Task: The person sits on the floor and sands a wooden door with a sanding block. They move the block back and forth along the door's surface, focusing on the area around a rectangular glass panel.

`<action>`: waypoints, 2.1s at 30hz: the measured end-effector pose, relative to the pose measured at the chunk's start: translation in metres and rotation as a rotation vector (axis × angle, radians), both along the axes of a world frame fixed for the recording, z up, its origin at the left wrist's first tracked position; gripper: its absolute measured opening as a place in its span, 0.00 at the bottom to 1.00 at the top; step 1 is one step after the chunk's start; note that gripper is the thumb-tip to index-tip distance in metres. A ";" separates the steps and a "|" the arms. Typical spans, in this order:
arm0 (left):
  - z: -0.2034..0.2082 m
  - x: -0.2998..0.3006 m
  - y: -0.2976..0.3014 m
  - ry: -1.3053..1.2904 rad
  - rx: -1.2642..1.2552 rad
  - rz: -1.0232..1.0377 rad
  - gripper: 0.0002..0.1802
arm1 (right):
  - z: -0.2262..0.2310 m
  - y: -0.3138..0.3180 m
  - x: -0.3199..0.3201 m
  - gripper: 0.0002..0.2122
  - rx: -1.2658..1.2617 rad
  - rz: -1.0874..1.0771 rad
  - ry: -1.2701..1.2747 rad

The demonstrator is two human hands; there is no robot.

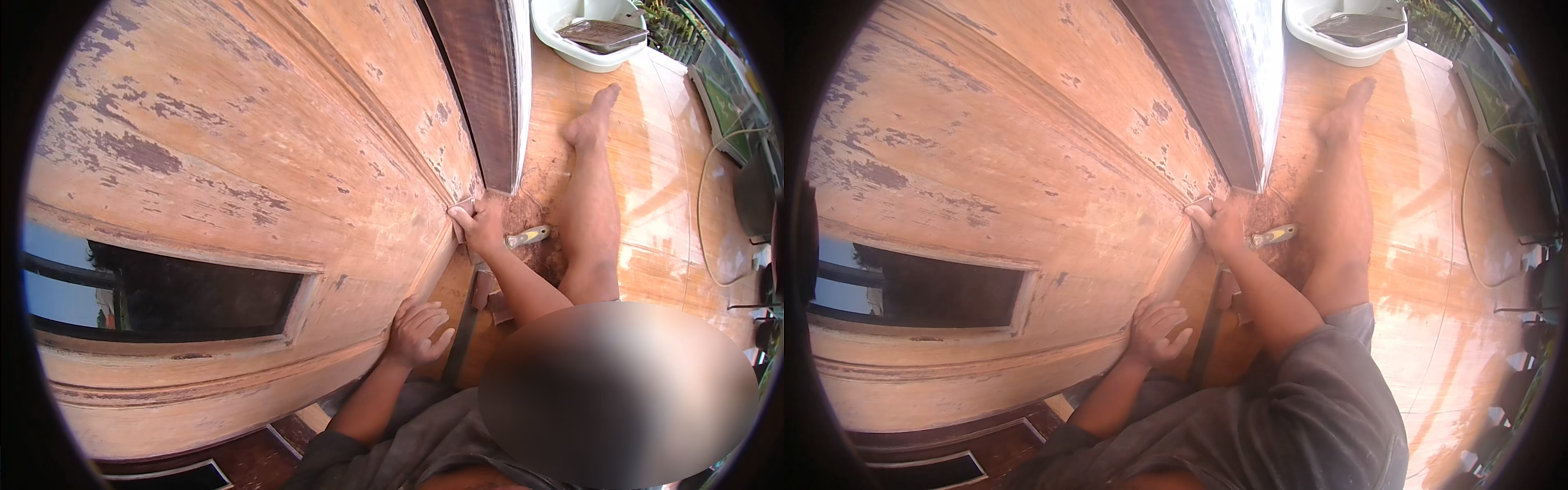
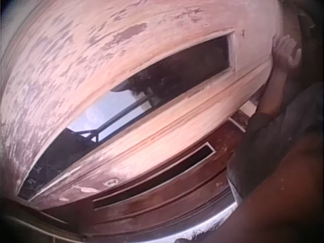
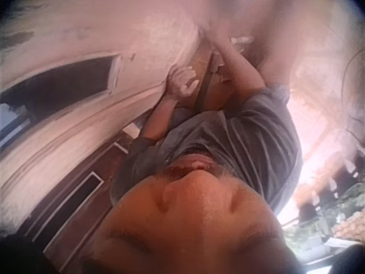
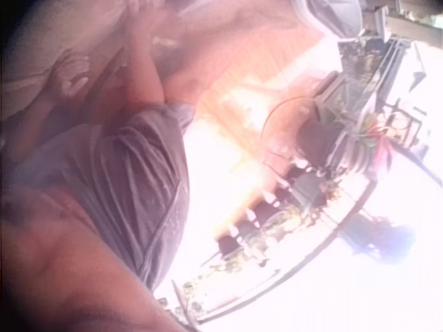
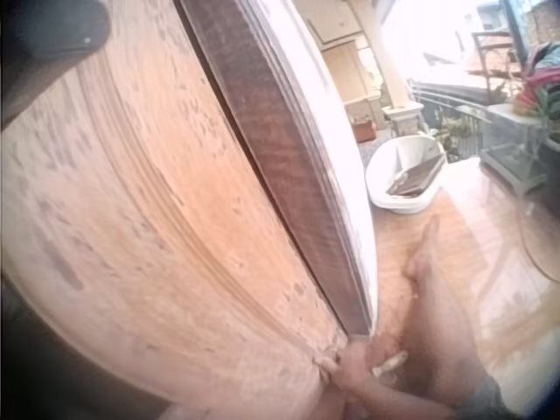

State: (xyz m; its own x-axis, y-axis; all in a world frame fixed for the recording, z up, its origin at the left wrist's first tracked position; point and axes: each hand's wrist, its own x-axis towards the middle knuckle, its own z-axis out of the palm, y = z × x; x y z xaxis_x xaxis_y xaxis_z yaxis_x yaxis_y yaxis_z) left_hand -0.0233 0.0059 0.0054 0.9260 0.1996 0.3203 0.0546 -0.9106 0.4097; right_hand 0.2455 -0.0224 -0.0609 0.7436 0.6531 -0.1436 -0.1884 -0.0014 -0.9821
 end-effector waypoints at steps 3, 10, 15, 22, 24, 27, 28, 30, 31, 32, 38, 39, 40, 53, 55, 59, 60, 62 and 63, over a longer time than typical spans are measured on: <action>0.000 0.001 -0.001 -0.008 0.001 0.005 0.11 | 0.007 0.000 0.000 0.11 -0.024 -0.019 0.018; -0.001 0.001 -0.001 0.055 0.032 0.013 0.10 | 0.094 0.004 -0.006 0.06 0.347 -0.479 -0.944; 0.000 0.002 -0.002 0.044 0.079 0.010 0.11 | 0.103 0.012 -0.016 0.17 0.431 -0.449 -1.029; 0.001 0.005 -0.007 0.093 0.074 0.036 0.10 | 0.043 0.008 -0.040 0.23 0.276 -0.403 -0.993; 0.001 0.005 -0.007 0.101 0.103 0.033 0.10 | 0.042 0.011 -0.046 0.23 0.276 -0.435 -0.935; 0.001 0.005 -0.006 0.095 0.115 0.020 0.10 | 0.048 0.015 -0.052 0.23 0.279 -0.480 -0.896; 0.001 0.004 -0.006 0.089 0.118 0.012 0.10 | 0.050 0.015 -0.052 0.22 0.262 -0.473 -0.902; 0.000 0.004 -0.005 0.085 0.112 0.012 0.10 | 0.054 0.017 -0.051 0.22 0.255 -0.486 -0.908; -0.001 0.004 -0.005 0.092 0.104 0.018 0.10 | 0.055 0.016 -0.050 0.22 0.267 -0.505 -0.912; -0.001 0.005 -0.005 0.082 0.109 0.016 0.10 | 0.056 0.015 -0.049 0.22 0.272 -0.509 -0.914; -0.003 0.004 -0.004 0.068 0.104 0.012 0.10 | 0.070 0.007 -0.048 0.17 0.244 -0.490 -0.933; -0.003 0.004 -0.004 0.065 0.100 0.014 0.10 | 0.075 0.008 -0.052 0.15 0.245 -0.472 -0.918; -0.004 0.003 -0.004 0.073 0.084 0.018 0.10 | 0.080 0.009 -0.055 0.14 0.257 -0.484 -0.878; -0.010 -0.003 0.000 -0.005 0.069 -0.007 0.11 | 0.120 0.015 -0.072 0.17 0.305 -0.406 -0.685; -0.010 -0.002 0.001 -0.024 0.050 -0.021 0.12 | 0.112 0.019 -0.076 0.19 0.289 -0.465 -0.717; -0.007 0.000 0.002 -0.050 0.008 -0.030 0.13 | 0.079 0.007 -0.079 0.21 0.198 -0.369 -0.621; -0.006 0.000 0.002 -0.060 0.004 -0.042 0.13 | 0.072 0.000 -0.079 0.21 0.122 -0.340 -0.570; -0.005 0.001 0.002 -0.085 0.000 -0.052 0.14 | 0.067 -0.010 -0.080 0.21 -0.158 -0.216 -0.380; -0.005 0.001 0.002 -0.093 -0.003 -0.047 0.14 | 0.069 -0.012 -0.079 0.19 -0.177 -0.220 -0.364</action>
